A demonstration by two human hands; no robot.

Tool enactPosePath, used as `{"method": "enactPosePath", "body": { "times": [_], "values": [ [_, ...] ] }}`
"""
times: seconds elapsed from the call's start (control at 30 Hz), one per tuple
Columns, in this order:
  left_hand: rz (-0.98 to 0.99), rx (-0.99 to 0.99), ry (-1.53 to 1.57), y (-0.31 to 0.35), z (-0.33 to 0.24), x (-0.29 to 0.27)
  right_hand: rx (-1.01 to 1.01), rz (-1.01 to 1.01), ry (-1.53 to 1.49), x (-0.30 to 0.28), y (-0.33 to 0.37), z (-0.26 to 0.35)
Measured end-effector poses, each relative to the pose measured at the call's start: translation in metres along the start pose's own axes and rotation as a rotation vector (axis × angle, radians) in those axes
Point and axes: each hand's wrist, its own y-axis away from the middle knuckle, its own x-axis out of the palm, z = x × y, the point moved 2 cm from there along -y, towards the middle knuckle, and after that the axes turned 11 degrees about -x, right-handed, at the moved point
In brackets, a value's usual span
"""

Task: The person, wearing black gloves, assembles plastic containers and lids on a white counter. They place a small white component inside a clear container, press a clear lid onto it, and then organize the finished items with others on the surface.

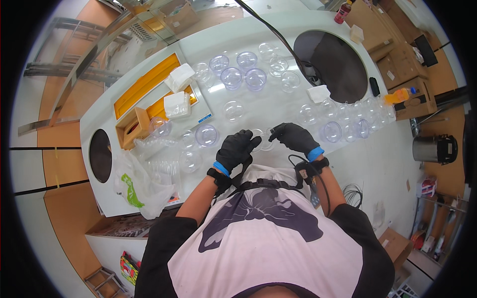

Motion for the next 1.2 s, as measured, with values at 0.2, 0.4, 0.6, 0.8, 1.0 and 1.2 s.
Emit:
{"method": "enactPosePath", "body": {
  "times": [0.2, 0.4, 0.6, 0.8, 1.0, 1.2],
  "values": [
    [0.070, -0.064, 0.001, -0.010, -0.011, 0.004, 0.148, 0.102, -0.080, -0.006, 0.007, 0.017],
    [0.074, -0.059, -0.035, -0.013, -0.010, 0.005, -0.094, -0.046, -0.038, -0.004, 0.010, -0.004],
    [0.012, -0.055, -0.047, -0.011, -0.009, 0.013, -0.020, -0.240, -0.128, -0.008, 0.023, -0.011],
    [-0.009, 0.027, -0.166, -0.017, -0.029, 0.014, 0.295, -0.258, -0.246, 0.001, 0.025, -0.011],
    [-0.038, 0.023, -0.199, -0.024, -0.032, 0.032, 0.333, -0.171, -0.330, 0.019, 0.019, -0.018],
    [0.008, -0.026, -0.211, -0.029, -0.035, 0.038, 0.328, -0.152, -0.321, 0.020, 0.017, -0.024]
  ]
}}
